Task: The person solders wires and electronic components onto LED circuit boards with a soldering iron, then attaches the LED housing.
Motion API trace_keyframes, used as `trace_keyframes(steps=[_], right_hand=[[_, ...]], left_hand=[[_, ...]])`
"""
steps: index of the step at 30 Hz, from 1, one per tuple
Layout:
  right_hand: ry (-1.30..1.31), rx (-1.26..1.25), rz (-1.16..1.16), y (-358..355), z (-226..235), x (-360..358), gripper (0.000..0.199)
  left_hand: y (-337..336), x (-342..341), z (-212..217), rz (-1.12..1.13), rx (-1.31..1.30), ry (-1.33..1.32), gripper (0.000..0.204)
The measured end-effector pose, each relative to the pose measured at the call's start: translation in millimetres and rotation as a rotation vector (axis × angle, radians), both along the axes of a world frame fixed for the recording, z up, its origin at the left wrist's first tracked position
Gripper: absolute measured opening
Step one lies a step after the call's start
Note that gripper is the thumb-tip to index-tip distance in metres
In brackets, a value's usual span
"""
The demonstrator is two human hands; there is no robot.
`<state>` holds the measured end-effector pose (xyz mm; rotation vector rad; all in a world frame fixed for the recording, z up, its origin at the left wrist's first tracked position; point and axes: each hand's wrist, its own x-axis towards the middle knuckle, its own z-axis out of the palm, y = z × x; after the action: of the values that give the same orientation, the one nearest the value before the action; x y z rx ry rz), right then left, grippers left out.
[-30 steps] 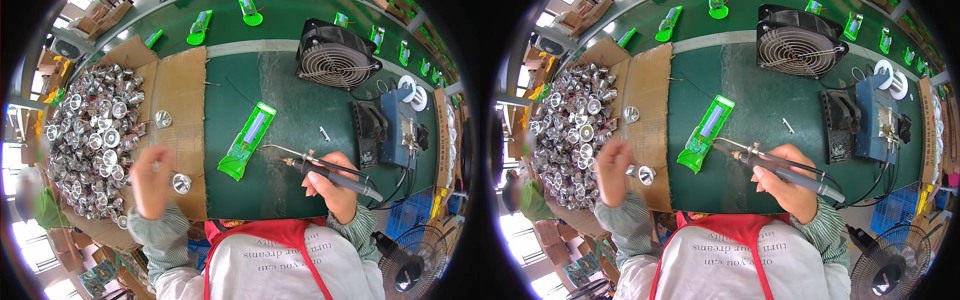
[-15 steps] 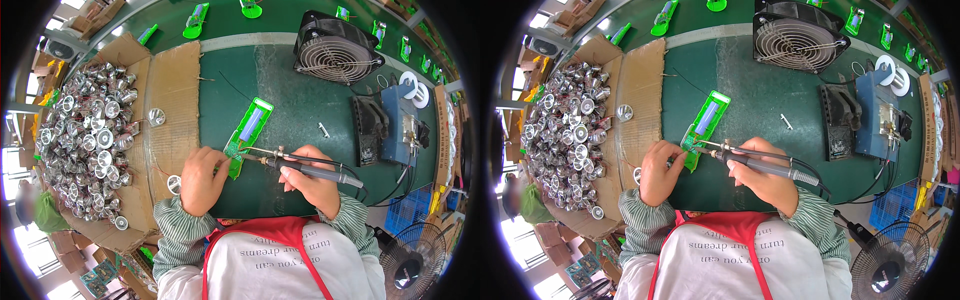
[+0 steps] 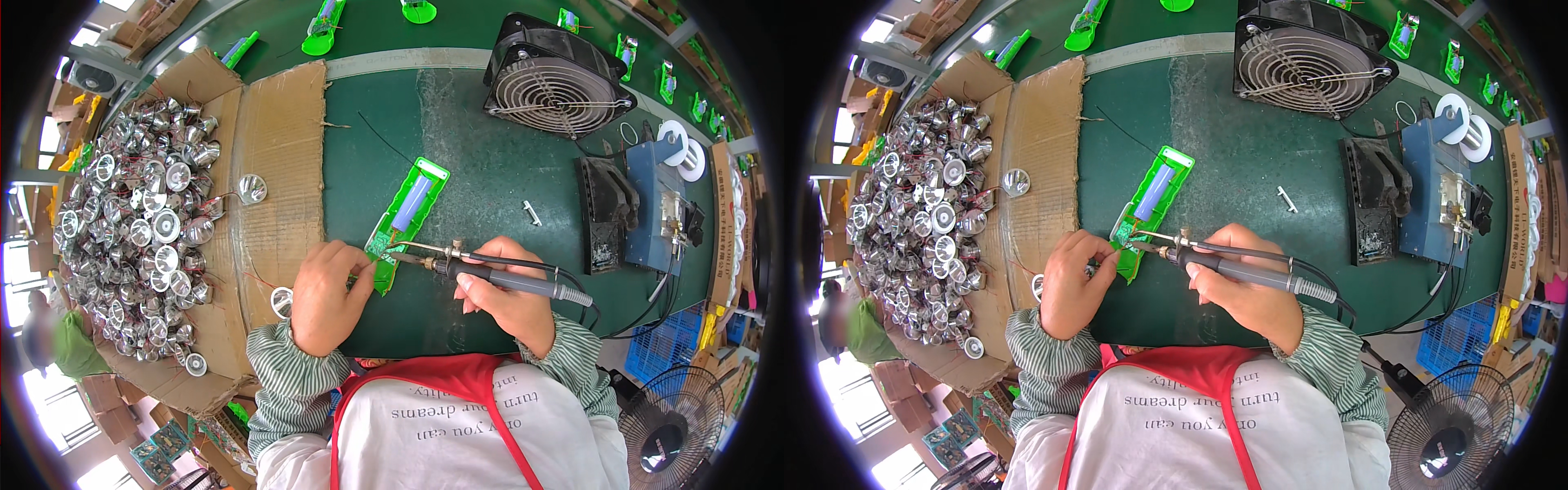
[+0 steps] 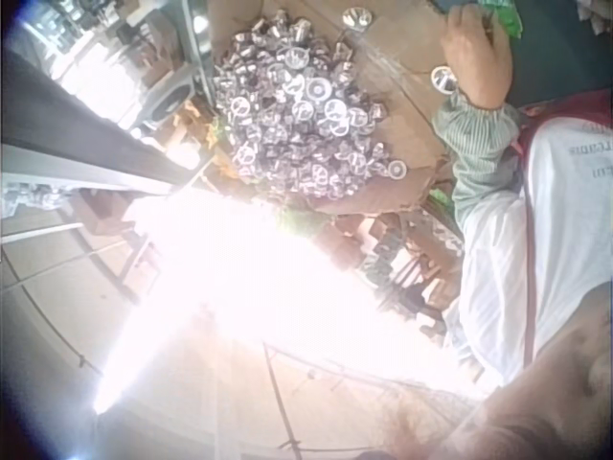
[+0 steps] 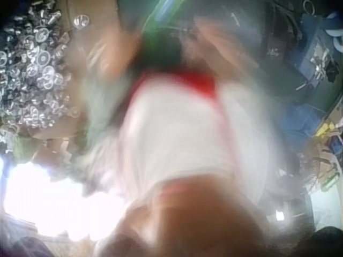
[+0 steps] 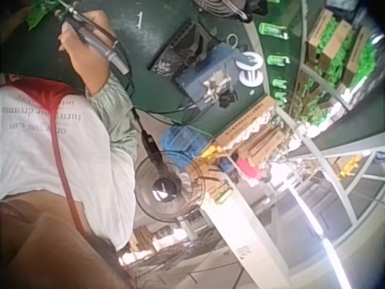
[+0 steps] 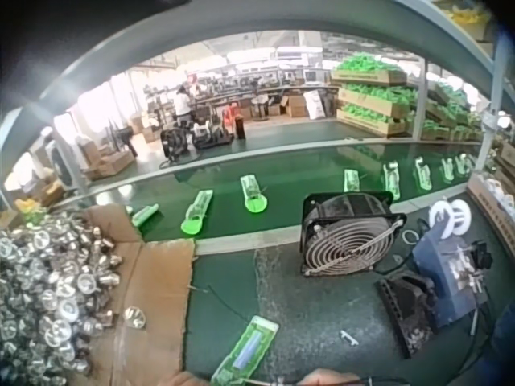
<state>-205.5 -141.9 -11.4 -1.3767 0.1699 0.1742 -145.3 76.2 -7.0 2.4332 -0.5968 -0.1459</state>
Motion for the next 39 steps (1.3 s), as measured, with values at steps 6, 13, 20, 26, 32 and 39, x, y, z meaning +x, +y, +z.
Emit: trace_keyframes(steps=[6,13,20,26,32,39], right_hand=[[-0.003,0.056,-0.038,-5.2,3.1,-4.8,0.014],[-0.051,0.036,-0.046,-10.5,4.5,-10.3,0.015],[-0.078,-0.005,-0.083,-12.4,4.5,-15.3,0.014],[-0.093,0.005,-0.072,-12.6,4.4,-14.6,0.014],[-0.036,0.04,-0.064,-4.7,7.5,-12.2,0.015],[-0.03,0.015,-0.045,2.3,4.4,-5.9,0.013]], left_hand=[[0.6,0.3,-0.1,-0.001,-0.017,0.015,0.006],[-0.1,0.6,0.4,0.004,-0.027,0.025,0.007],[4.2,-3.6,15.0,0.046,-0.067,0.121,0.011],[12.3,-10.0,9.2,-0.113,0.028,-0.13,0.017],[7.9,-1.9,-3.0,0.043,-0.223,0.078,0.008],[3.0,6.5,-9.2,-0.002,-0.134,0.069,0.008]])
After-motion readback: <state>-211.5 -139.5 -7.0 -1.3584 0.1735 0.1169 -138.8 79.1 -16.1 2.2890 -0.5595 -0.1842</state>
